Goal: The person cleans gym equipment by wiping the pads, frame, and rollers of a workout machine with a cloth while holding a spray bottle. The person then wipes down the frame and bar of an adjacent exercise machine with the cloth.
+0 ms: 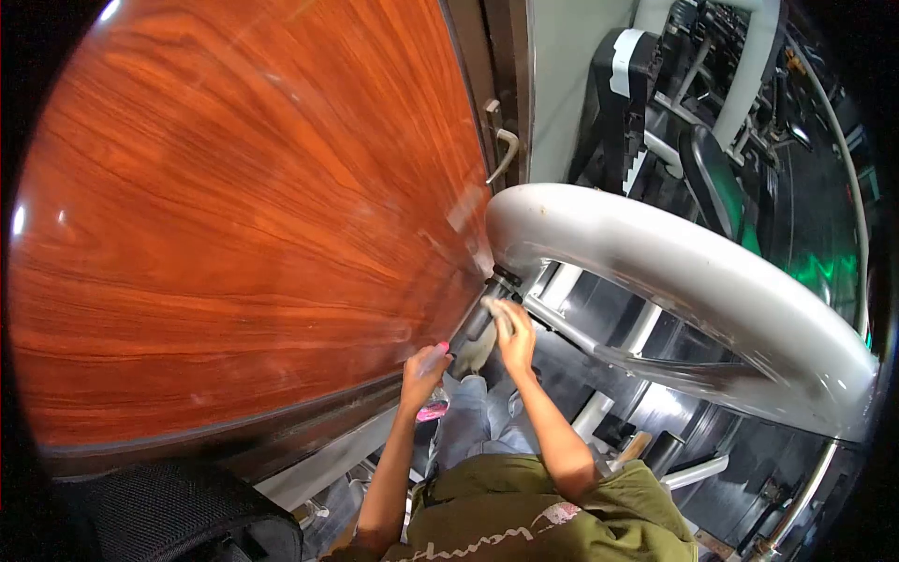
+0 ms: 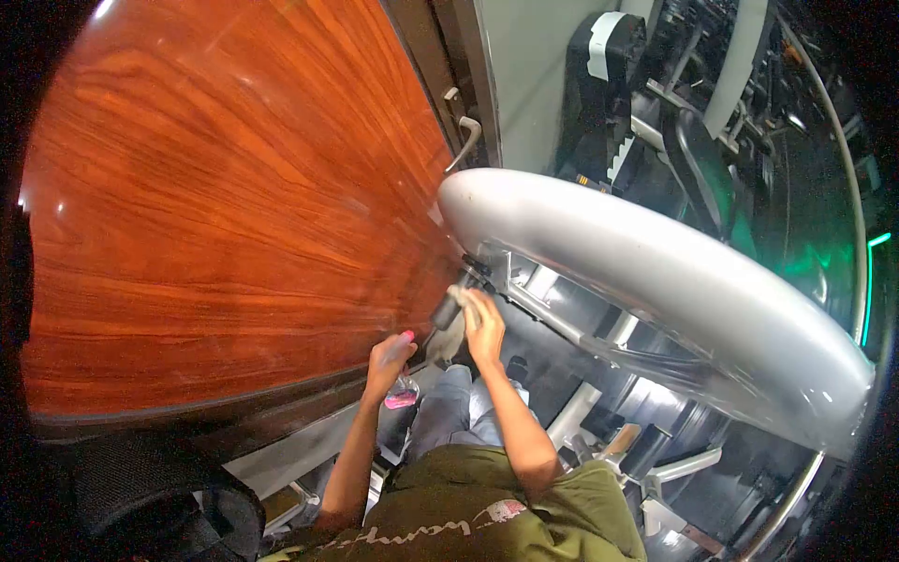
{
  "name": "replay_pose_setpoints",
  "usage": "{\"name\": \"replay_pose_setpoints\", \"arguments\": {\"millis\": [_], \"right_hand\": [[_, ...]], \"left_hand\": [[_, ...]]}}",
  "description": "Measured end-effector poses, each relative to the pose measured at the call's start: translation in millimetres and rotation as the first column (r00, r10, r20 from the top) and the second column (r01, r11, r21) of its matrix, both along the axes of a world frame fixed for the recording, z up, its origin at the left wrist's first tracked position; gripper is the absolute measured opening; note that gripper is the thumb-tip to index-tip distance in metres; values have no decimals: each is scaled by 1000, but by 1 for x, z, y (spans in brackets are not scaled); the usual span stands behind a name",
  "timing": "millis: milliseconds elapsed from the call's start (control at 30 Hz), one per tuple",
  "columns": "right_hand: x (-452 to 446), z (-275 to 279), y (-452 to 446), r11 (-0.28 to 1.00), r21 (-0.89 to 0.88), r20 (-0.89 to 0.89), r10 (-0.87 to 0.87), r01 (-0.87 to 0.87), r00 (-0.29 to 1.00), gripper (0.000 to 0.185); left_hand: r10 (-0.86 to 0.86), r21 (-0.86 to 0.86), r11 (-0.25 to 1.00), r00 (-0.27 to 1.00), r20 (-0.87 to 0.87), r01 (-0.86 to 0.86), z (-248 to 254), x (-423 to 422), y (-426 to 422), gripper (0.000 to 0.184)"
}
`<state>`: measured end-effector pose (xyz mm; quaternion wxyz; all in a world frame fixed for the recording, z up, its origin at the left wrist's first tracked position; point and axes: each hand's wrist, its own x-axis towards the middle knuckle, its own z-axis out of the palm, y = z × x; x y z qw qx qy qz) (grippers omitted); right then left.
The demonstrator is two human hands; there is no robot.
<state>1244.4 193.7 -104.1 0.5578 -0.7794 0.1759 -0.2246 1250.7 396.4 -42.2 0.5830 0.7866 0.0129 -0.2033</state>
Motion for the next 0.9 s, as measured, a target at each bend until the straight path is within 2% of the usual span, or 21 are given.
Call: {"name": "replay_pose_setpoints", "arguments": {"millis": [67, 200, 367, 433, 467, 533, 567, 667, 700, 733, 800, 833, 867, 900], "right_hand": [[10, 1, 0, 987, 38, 11, -156, 155, 988, 34], [3, -11, 28, 952, 151, 2, -270, 266, 963, 29], [-35, -31, 47, 955, 251, -86, -143, 160, 986, 30], [-37, -48, 41, 824, 552, -143, -56, 127, 988, 26], [-34, -56, 32, 826, 544, -161, -65, 144, 985, 26], [-14, -46, 23, 754, 530, -292, -265, 387, 919, 33], [-4, -36, 18, 650, 654, -285, -261, 386, 922, 39], [26, -87, 24, 654, 622, -275, -332, 430, 902, 46], [25, -89, 32, 645, 621, -295, -333, 444, 896, 46], [20, -54, 39, 656, 586, -325, -346, 475, 880, 45], [3, -39, 50, 729, 497, -411, -280, 471, 867, 41], [-8, -48, 56, 729, 568, -352, -206, 383, 913, 37], [-20, -55, 65, 821, 443, -342, -217, 361, 914, 35], [-33, -53, 67, 827, 459, -375, -151, 325, 915, 33]], "left_hand": [[-5, 10, 1000, 1000, -5, 5, 0, 0, -1, 19], [-35, 7, 999, 999, -24, 35, -4, -1, 2, 20], [-47, -9, 999, 997, -57, 46, -7, -1, 0, 19], [-43, -32, 999, 996, -84, 41, -8, 0, -2, 19], [-58, 0, 998, 997, -45, 58, -10, 1, -3, 18], [-73, 36, 997, 997, -9, 73, -10, 0, -2, 18], [-90, 24, 996, 996, -25, 91, -10, 0, -1, 19], [-98, 8, 995, 994, -52, 98, 0, -2, -1, 19], [-89, 1, 996, 994, -63, 89, 3, -2, -1, 19], [-88, -3, 996, 994, -60, 88, 2, -2, -1, 19], [-63, 17, 998, 995, -72, 64, -2, -4, 4, 19], [-59, 10, 998, 996, -73, 60, -6, -5, 6, 19], [-47, -21, 999, 995, -88, 45, -11, -5, 9, 20], [-33, -53, 998, 994, -102, 28, -14, -5, 10, 20]]}}
